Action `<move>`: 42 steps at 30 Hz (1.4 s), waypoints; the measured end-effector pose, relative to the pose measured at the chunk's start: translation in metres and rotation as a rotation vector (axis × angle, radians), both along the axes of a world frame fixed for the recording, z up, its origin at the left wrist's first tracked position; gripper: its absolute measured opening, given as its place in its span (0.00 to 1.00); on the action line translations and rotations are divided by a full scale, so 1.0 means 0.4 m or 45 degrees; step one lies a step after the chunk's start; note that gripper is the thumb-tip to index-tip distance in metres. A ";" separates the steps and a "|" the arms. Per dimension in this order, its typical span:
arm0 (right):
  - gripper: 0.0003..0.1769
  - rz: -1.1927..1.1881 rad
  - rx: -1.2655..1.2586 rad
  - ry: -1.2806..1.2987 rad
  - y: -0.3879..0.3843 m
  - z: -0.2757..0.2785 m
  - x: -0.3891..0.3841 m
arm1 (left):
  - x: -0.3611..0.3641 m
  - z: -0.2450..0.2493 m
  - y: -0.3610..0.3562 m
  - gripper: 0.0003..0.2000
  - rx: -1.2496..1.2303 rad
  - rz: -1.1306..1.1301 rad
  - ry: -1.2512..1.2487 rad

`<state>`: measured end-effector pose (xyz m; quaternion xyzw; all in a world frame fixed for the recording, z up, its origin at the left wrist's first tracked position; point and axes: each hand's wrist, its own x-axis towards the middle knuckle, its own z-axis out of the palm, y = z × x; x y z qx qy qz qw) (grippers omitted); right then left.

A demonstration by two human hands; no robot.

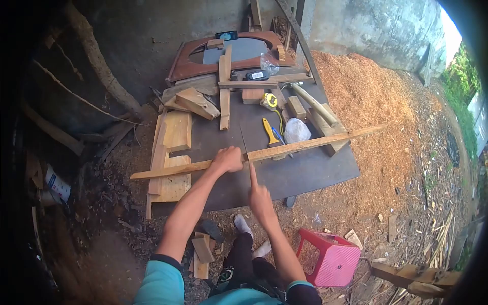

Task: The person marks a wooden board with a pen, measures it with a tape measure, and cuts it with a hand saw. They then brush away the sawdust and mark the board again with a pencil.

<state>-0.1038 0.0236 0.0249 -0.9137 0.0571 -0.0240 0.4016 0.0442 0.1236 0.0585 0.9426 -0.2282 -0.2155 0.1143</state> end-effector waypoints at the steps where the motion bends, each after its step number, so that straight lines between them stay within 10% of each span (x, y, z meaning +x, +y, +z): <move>1: 0.42 -0.007 0.008 -0.014 0.002 0.016 -0.069 | 0.005 -0.003 0.000 0.16 -0.029 -0.004 -0.031; 17: 0.42 -0.054 0.028 -0.029 0.021 0.027 0.049 | 0.009 0.014 -0.012 0.16 0.076 0.028 0.069; 20: 0.40 -0.046 -0.255 -0.590 0.013 0.048 -0.014 | 0.000 0.030 -0.010 0.18 0.096 -0.012 -0.130; 22: 0.39 -0.003 -0.096 0.023 0.012 0.006 0.009 | 0.000 0.001 -0.006 0.17 0.060 0.018 -0.013; 29: 0.40 0.036 -0.079 -0.449 -0.012 0.000 -0.037 | 0.039 -0.011 -0.016 0.14 0.006 0.019 -0.119; 31: 0.41 0.002 -0.099 -0.005 0.014 0.014 0.045 | 0.010 -0.022 -0.006 0.14 0.029 0.011 -0.060; 37: 0.44 -0.025 0.071 -0.009 0.009 0.015 -0.160 | 0.006 0.005 -0.009 0.15 0.044 -0.005 -0.019; 42: 0.46 -0.080 -0.033 -0.138 0.026 -0.009 0.085 | 0.015 -0.013 -0.005 0.17 0.059 0.006 0.007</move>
